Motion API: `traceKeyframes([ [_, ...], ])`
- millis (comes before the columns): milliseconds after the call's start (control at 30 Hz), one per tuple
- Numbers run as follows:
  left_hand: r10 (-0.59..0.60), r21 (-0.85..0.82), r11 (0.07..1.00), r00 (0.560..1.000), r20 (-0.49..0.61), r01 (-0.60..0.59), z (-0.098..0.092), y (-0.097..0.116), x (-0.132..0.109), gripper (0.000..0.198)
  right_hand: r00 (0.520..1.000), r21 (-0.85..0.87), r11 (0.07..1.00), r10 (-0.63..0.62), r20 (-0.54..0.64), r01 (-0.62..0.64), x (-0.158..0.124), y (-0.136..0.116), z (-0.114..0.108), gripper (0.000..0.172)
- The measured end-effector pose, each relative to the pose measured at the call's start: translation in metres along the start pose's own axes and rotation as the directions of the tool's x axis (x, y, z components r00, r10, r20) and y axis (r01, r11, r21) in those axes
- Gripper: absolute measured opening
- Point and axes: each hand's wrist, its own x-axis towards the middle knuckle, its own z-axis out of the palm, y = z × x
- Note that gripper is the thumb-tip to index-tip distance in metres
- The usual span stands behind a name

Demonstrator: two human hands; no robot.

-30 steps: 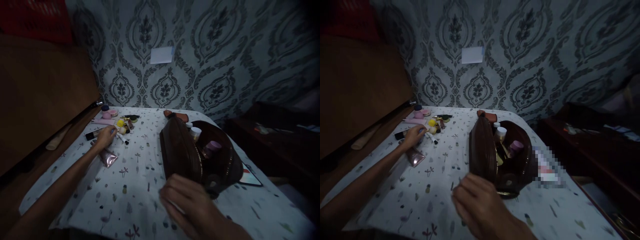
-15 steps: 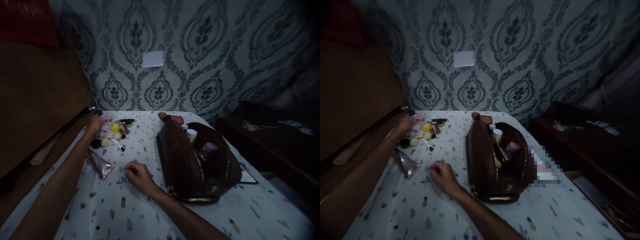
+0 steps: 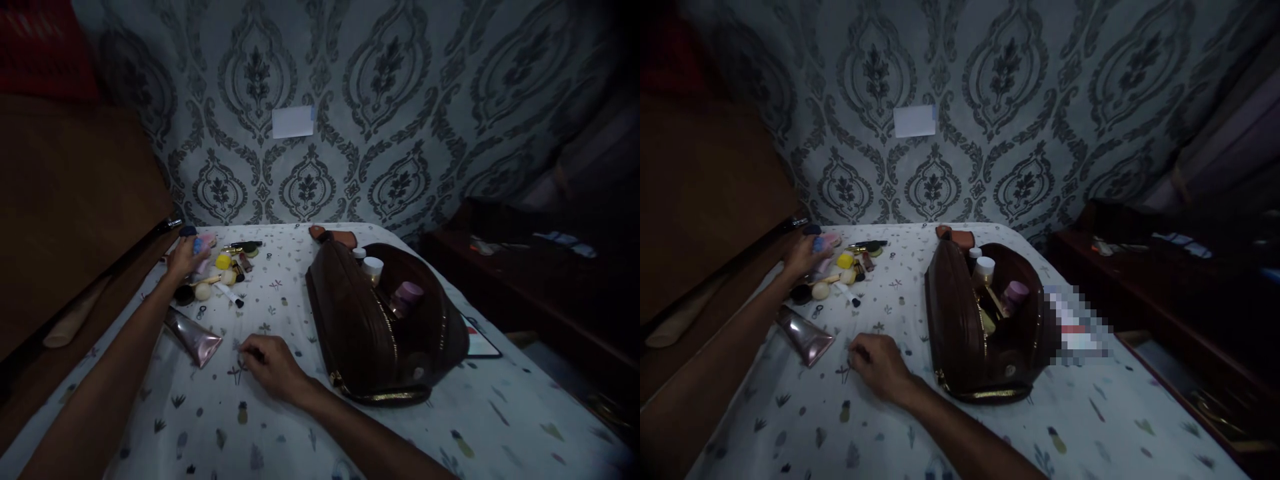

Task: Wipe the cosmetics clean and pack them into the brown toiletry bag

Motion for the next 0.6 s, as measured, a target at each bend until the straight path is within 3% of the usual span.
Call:
traceKeyframes([
  [100,0.0,-0.175,0.985,1.0,0.03,0.005,0.004,0.001,-0.013,0.07,1.0,-0.004,1.0,-0.016,0.004,0.016,0.0,-0.002,-0.001,0.014],
  [267,0.054,-0.294,0.956,0.991,0.123,-0.016,0.004,0.011,-0.039,0.075,1.0,0.022,1.0,-0.014,0.012,0.013,0.001,-0.005,-0.003,0.015],
  [400,0.135,-0.369,0.924,0.987,0.085,-0.095,-0.005,0.03,-0.063,0.073,1.0,0.097,0.995,-0.002,-0.028,0.005,0.001,-0.001,-0.002,0.013],
  [500,0.254,-0.372,0.899,0.967,0.021,-0.229,-0.01,0.052,-0.089,0.065,0.994,0.309,0.948,0.102,-0.05,-0.081,0.003,0.004,-0.001,0.02],
  [600,0.292,-0.395,0.883,0.956,0.039,-0.254,-0.008,0.077,-0.124,0.059,0.969,0.606,0.781,0.238,-0.064,-0.152,0.008,0.006,-0.002,0.046],
])
